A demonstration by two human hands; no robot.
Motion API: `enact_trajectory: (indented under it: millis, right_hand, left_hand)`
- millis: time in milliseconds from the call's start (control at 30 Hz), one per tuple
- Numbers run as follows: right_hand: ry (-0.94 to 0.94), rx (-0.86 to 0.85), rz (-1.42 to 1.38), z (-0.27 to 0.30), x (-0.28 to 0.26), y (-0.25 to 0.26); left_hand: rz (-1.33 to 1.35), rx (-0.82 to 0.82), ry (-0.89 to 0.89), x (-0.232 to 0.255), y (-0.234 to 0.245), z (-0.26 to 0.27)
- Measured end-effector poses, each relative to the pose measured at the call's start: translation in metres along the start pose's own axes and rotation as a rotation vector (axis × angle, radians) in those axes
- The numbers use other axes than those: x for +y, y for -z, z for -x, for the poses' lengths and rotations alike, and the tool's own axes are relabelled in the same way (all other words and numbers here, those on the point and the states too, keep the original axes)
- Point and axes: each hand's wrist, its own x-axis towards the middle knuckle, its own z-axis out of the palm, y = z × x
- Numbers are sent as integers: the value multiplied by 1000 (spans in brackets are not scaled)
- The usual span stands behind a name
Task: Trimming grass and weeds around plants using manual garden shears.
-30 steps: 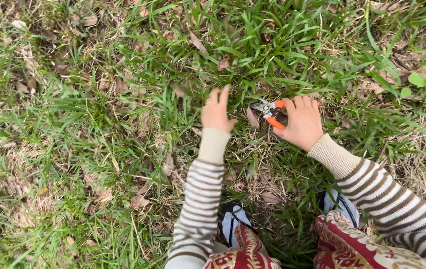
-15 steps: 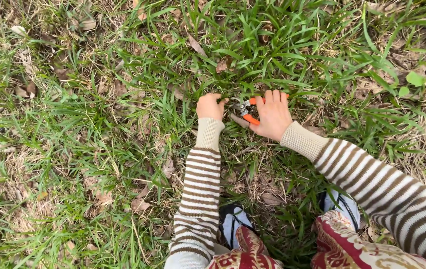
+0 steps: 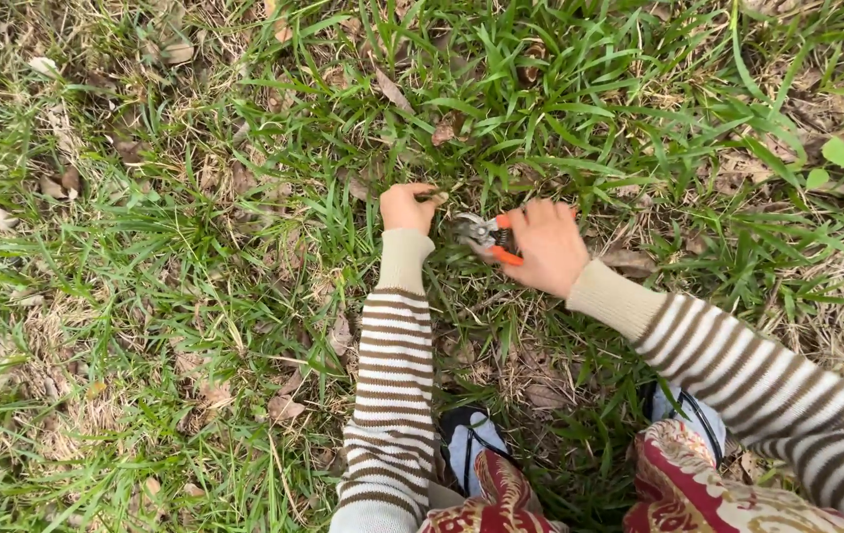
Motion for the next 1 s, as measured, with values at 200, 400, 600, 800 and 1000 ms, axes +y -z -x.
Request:
enact_trajectory:
  millis: [200, 400, 600, 800, 1000]
  right_hand:
    - [-156, 32, 34, -24, 9, -14]
    - [-43, -7, 37, -67, 2, -31]
    - [116, -25, -47, -59, 13, -55]
    - [-10, -20, -288, 35, 25, 37]
    - [-284, -4, -656, 124, 43, 50]
  left_hand:
    - [52, 59, -23, 0, -10, -5]
    - [46, 29, -26, -12, -27, -29]
    - [17, 113, -43, -5, -12, -40]
    - [356, -42, 55, 72, 134, 88]
    - [-2, -317, 36, 38, 84, 136]
